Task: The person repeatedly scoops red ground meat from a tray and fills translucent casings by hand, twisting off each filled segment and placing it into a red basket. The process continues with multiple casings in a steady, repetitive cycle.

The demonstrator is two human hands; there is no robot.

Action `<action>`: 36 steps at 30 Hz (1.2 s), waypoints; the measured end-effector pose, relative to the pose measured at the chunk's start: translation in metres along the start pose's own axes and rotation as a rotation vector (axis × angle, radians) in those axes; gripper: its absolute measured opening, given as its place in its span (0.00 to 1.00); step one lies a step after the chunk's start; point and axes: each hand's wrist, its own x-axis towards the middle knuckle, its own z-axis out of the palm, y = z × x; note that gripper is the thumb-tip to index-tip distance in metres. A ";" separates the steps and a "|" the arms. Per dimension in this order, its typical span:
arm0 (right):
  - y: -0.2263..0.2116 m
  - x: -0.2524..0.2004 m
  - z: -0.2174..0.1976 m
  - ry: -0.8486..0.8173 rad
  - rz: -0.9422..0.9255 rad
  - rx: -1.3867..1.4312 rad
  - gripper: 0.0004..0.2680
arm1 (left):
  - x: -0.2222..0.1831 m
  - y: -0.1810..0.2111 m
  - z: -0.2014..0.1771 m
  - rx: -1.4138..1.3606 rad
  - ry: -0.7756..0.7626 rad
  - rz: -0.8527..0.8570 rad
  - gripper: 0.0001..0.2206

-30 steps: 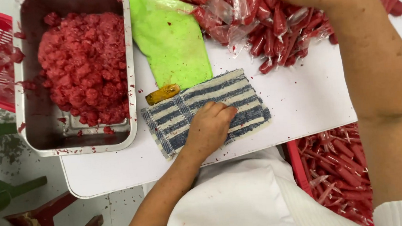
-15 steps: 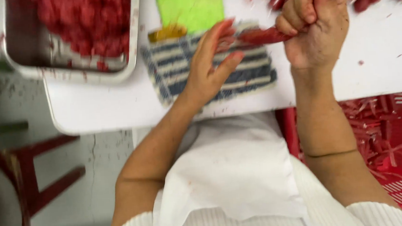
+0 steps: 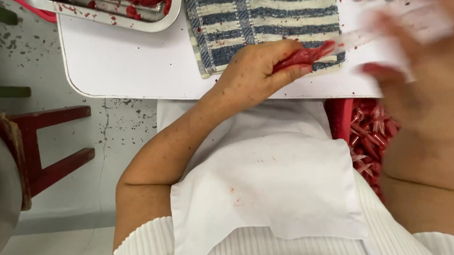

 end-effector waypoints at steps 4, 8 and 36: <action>-0.047 -0.003 -0.006 -0.137 -0.401 -0.260 0.06 | -0.004 0.016 -0.003 -0.115 -0.010 0.017 0.12; -0.051 0.000 0.011 -0.154 -0.397 -0.194 0.05 | -0.011 0.012 -0.008 -0.162 -0.017 -0.028 0.12; -0.014 0.033 0.071 0.138 -0.731 0.129 0.12 | -0.053 -0.011 -0.067 -0.732 -0.545 -0.253 0.18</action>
